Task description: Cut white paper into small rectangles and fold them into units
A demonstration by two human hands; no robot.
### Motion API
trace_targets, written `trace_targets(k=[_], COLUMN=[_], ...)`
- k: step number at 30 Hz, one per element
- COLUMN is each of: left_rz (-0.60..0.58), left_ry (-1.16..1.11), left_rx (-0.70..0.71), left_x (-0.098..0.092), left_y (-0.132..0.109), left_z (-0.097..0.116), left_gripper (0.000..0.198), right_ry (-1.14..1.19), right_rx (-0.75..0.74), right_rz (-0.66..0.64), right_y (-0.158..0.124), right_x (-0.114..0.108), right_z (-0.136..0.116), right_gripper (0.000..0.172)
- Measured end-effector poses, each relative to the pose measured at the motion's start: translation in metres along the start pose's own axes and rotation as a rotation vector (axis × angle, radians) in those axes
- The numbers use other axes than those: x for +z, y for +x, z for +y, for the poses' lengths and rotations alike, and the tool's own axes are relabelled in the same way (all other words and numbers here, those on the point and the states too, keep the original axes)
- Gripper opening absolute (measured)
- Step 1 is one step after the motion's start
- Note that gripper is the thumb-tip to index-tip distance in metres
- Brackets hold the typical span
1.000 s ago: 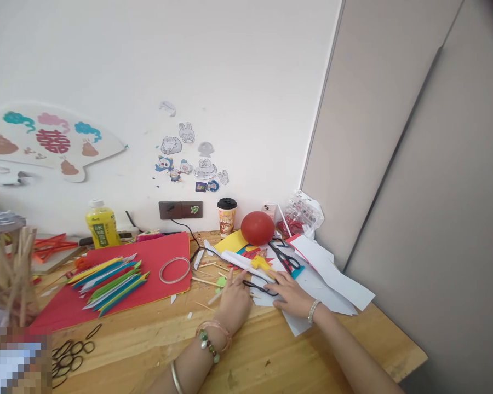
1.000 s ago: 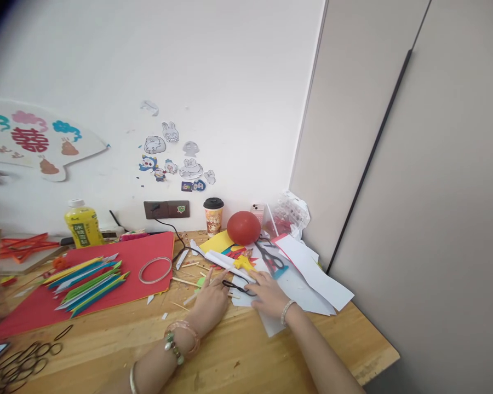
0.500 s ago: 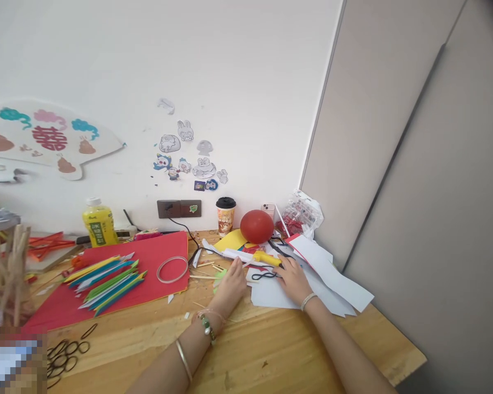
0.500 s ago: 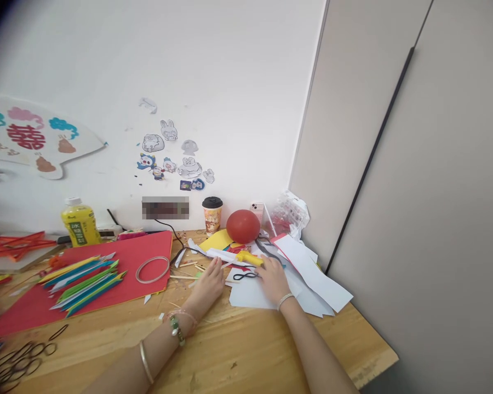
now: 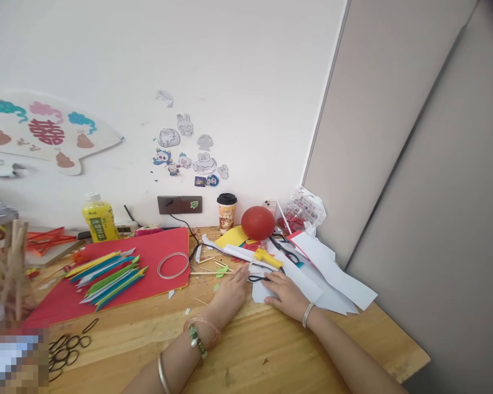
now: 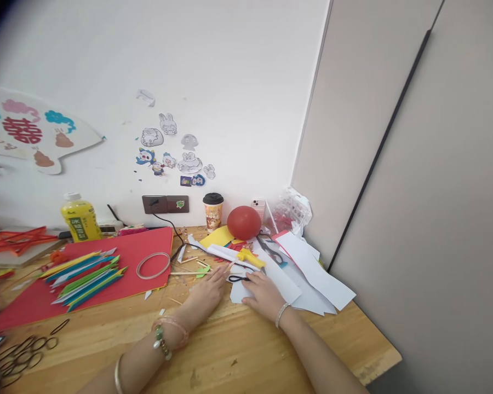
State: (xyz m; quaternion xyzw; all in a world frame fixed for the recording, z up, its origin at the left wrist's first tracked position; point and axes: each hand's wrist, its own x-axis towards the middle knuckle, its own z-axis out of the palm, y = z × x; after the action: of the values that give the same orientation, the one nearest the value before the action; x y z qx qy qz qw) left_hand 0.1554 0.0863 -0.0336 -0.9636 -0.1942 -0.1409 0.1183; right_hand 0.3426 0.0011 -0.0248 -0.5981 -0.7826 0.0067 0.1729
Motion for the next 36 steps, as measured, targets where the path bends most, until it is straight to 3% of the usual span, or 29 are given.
trace_targets(k=[4,9,14,20,29,31,36], left_rz=[-0.010,0.027,0.086,0.086,-0.052,-0.008,0.182], left_ry=[-0.230,-0.473,-0.726,-1.054,-1.347,-1.382,-1.374], left_rx=[0.005,-0.209,-0.452,-0.728,-0.884,-0.896,-0.941], left_x=[-0.007,-0.016,-0.016,-0.001,0.002,0.000,-0.003], left_y=[-0.014,-0.021,-0.003,0.030,0.043,0.042,0.035], left_z=[0.011,0.026,0.028,0.016,0.019,0.017,-0.004], left_gripper=[0.031,0.033,0.028,0.022,0.027,0.027,0.029], right_ry=[0.026,0.043,0.045,-0.020,-0.194,-0.241,-0.338], right_rx=[0.000,0.013,0.005,0.004,0.070,0.078,0.097], right_rz=[-0.001,0.028,0.059,0.107,0.230,0.242,0.253], right_y=[0.000,0.000,-0.001,-0.003,0.002,0.004,0.008], right_x=[-0.006,-0.006,-0.005,-0.005,0.004,0.008,0.012], right_z=[0.003,0.002,0.000,0.001,-0.003,-0.005,-0.005], right_gripper=[0.036,0.032,0.026,0.022,0.022,0.015,0.024])
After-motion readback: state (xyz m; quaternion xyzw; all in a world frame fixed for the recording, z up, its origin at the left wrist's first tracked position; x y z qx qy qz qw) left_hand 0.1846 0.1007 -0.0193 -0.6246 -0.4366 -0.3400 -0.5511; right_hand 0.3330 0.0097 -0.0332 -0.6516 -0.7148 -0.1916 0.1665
